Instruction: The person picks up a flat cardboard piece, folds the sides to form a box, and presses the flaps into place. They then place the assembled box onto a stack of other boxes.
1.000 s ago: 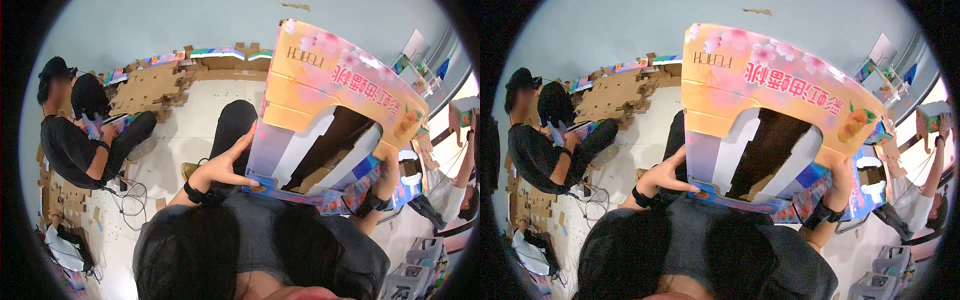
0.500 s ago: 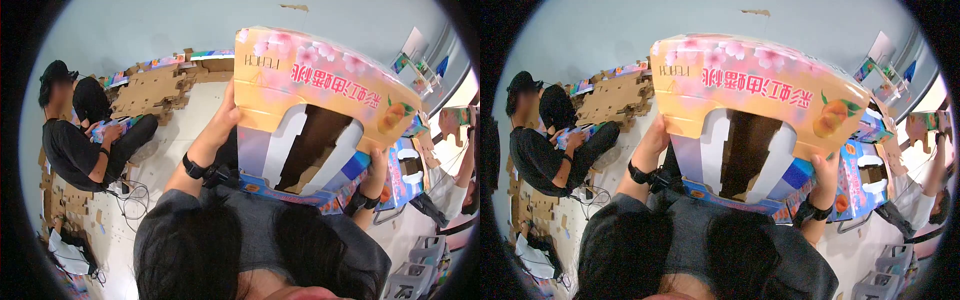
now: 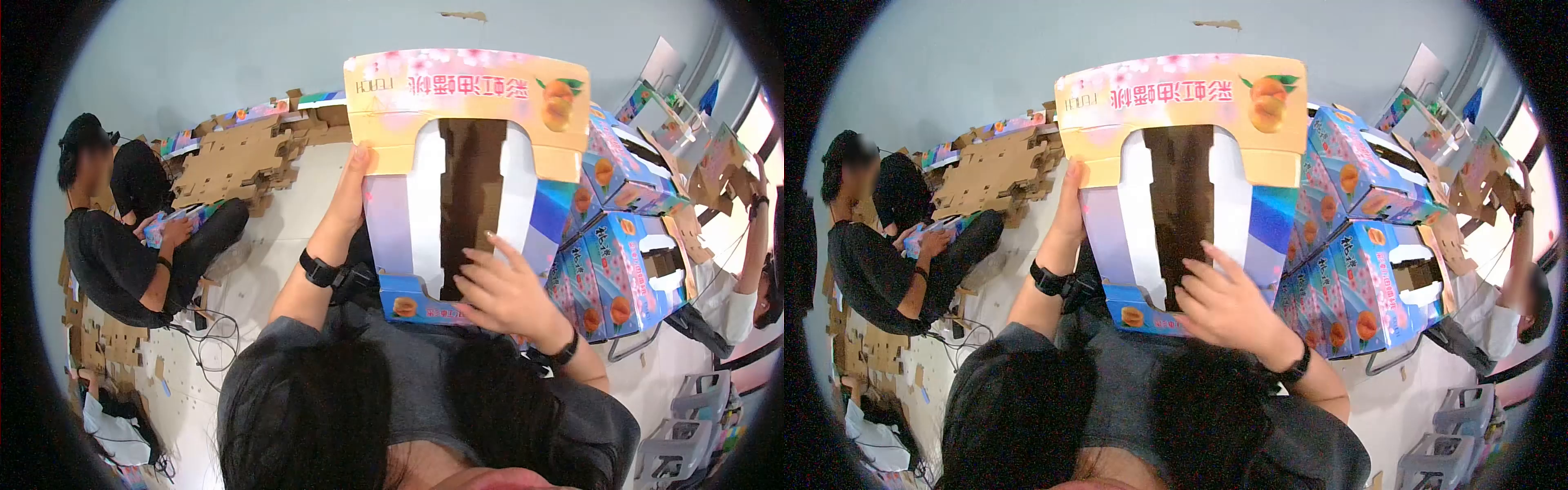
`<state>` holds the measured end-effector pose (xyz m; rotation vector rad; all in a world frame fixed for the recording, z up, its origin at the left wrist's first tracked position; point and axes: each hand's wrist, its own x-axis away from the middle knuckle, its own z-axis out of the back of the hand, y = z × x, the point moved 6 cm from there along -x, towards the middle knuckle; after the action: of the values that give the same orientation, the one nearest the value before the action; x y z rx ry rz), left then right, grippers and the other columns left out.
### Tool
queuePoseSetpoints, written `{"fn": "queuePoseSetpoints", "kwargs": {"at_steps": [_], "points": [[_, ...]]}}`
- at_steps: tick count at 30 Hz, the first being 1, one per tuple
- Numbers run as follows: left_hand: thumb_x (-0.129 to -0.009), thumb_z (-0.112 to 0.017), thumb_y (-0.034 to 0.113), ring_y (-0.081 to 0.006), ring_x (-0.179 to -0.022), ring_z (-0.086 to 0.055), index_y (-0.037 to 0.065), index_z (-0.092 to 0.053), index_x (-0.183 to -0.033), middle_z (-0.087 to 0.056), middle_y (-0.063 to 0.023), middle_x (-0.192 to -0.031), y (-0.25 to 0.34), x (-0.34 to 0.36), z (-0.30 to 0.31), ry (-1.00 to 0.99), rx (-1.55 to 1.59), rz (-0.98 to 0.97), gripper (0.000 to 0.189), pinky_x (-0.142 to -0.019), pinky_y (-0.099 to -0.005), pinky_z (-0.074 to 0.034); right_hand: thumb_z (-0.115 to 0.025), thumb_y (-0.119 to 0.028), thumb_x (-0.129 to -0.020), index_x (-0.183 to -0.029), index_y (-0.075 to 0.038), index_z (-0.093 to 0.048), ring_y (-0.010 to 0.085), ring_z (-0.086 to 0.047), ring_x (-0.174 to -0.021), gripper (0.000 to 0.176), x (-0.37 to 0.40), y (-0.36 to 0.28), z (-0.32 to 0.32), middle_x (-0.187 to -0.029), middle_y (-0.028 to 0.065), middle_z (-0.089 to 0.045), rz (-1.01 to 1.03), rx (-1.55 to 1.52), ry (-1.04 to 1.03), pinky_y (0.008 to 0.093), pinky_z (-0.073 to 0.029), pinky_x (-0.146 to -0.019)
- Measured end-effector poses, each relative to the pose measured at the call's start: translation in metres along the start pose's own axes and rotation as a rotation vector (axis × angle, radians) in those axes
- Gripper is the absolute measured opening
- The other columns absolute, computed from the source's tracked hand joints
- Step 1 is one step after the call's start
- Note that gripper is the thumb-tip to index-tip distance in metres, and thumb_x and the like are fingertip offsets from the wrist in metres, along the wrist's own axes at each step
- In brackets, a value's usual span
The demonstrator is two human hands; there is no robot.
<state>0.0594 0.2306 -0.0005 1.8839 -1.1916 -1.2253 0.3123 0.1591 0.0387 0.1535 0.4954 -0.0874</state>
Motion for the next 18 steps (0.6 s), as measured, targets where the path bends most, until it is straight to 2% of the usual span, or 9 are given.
{"fn": "queuePoseSetpoints", "kwargs": {"at_steps": [2, 5, 6, 12, 13, 14, 18], "points": [[-0.1, -0.043, 0.049, -0.0189, -0.126, -0.049, 0.004, -0.032, -0.147, -0.048, -0.0102, -0.14, -0.007, -0.002, 0.009, 0.047, -0.032, 0.01, 0.066, -0.106, -0.0334, -0.039, -0.075, -0.036, -0.073, -0.091, -0.005, -0.062, 0.0285, -0.06, -0.103, 0.038, -0.002, -0.002, -0.035, -0.095, 0.009, -0.062, 0.08, 0.096, -0.131, 0.0536, -0.036, -0.11], [-0.102, -0.038, 0.045, -0.0195, -0.123, -0.052, 0.004, -0.035, -0.146, -0.05, -0.0097, -0.139, -0.018, -0.004, 0.022, 0.104, -0.101, -0.005, 0.06, -0.103, -0.0346, -0.043, -0.073, -0.044, -0.072, -0.084, -0.005, -0.059, 0.0269, -0.06, -0.095, 0.043, -0.001, -0.001, -0.062, -0.083, 0.0078, -0.056, 0.051, 0.051, -0.184, 0.0542, -0.033, -0.112], [-0.103, -0.038, 0.044, -0.0195, -0.124, -0.051, 0.005, -0.035, -0.146, -0.05, -0.0093, -0.14, -0.022, -0.003, 0.025, 0.1, -0.093, 0.004, 0.059, -0.104, -0.0348, -0.043, -0.073, -0.045, -0.072, -0.079, -0.006, -0.056, 0.0244, -0.059, -0.082, 0.044, -0.002, 0.001, -0.064, -0.073, 0.0068, -0.05, 0.054, 0.031, -0.178, 0.0549, -0.032, -0.113], [-0.102, -0.04, 0.041, -0.0208, -0.125, -0.05, 0.004, -0.035, -0.146, -0.049, -0.0099, -0.14, -0.041, -0.004, 0.049, 0.157, -0.011, 0.038, 0.057, -0.106, -0.0355, -0.041, -0.074, -0.048, -0.071, -0.08, -0.006, -0.057, 0.0207, -0.056, -0.067, 0.046, 0.002, 0.002, -0.066, -0.061, 0.0035, -0.047, -0.005, 0.027, -0.251, 0.063, -0.023, -0.115], [-0.102, -0.04, 0.041, -0.0211, -0.125, -0.05, 0.004, -0.035, -0.146, -0.05, -0.0103, -0.14, -0.041, -0.003, 0.05, 0.166, 0.012, 0.03, 0.057, -0.106, -0.0356, -0.041, -0.074, -0.048, -0.071, -0.082, -0.007, -0.058, 0.0206, -0.057, -0.067, 0.046, 0.005, 0.002, -0.067, -0.061, 0.0033, -0.048, -0.023, 0.022, -0.264, 0.0638, -0.022, -0.115], [-0.1, -0.047, 0.043, -0.0197, -0.138, -0.036, 0.005, -0.021, -0.153, -0.035, -0.0085, -0.152, -0.039, 0.001, 0.048, 0.098, 0.004, 0.048, 0.07, -0.114, -0.0341, -0.027, -0.075, -0.048, -0.071, -0.083, -0.007, -0.059, 0.0205, -0.057, -0.067, 0.046, 0.008, 0.002, -0.067, -0.062, 0.0031, -0.048, -0.039, 0.017, -0.278, 0.0646, -0.02, -0.115], [-0.1, -0.044, 0.045, -0.0208, -0.137, -0.037, 0.004, -0.025, -0.152, -0.038, -0.0093, -0.151, -0.033, 0.007, 0.049, 0.104, 0.046, 0.023, 0.068, -0.114, -0.0353, -0.028, -0.078, -0.048, -0.065, -0.087, -0.008, -0.06, 0.022, -0.06, -0.072, 0.049, 0.015, 0.004, -0.067, -0.063, 0.0026, -0.053, -0.06, 0.007, -0.283, 0.0625, -0.015, -0.117]]}}
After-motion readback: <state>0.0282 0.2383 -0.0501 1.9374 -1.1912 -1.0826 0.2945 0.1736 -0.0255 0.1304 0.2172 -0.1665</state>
